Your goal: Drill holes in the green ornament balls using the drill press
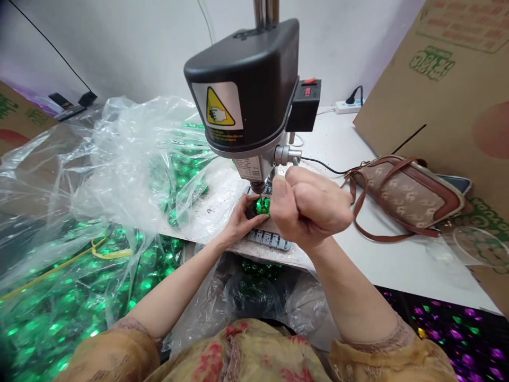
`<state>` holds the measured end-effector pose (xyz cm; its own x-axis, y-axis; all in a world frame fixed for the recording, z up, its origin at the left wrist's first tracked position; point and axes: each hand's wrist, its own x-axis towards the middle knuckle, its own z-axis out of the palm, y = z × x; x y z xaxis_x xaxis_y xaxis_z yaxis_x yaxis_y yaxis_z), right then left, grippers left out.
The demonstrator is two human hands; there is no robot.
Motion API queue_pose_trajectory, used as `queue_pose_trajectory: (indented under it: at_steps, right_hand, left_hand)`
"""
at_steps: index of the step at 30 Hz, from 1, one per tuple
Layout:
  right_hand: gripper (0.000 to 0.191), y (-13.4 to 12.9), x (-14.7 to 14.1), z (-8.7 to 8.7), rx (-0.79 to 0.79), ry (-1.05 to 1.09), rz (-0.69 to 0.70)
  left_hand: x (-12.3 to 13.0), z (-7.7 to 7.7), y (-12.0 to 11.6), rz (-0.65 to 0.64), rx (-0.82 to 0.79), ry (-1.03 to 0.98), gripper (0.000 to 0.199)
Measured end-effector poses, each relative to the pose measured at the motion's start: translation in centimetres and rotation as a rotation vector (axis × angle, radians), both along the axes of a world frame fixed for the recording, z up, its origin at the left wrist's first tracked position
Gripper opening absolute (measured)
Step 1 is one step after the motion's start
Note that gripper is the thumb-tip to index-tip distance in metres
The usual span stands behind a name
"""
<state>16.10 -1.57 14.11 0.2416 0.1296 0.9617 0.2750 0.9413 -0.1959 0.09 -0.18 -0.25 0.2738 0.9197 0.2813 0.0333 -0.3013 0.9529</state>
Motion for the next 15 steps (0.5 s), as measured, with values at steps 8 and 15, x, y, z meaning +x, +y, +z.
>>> queue_pose_trajectory:
  at_steps: [8,15]
  right_hand:
    - [0.042,0.6,0.7,-1.5,0.063,-0.082,0.062]
    - [0.046,0.3,1.1,-2.0,-0.036,-0.158,0.058]
  left_hand:
    - [0.1,-0.1,0.0,0.034,0.022,0.024,0.051]
    - [0.0,0.0,-0.1,0.046,0.017,0.03,0.052]
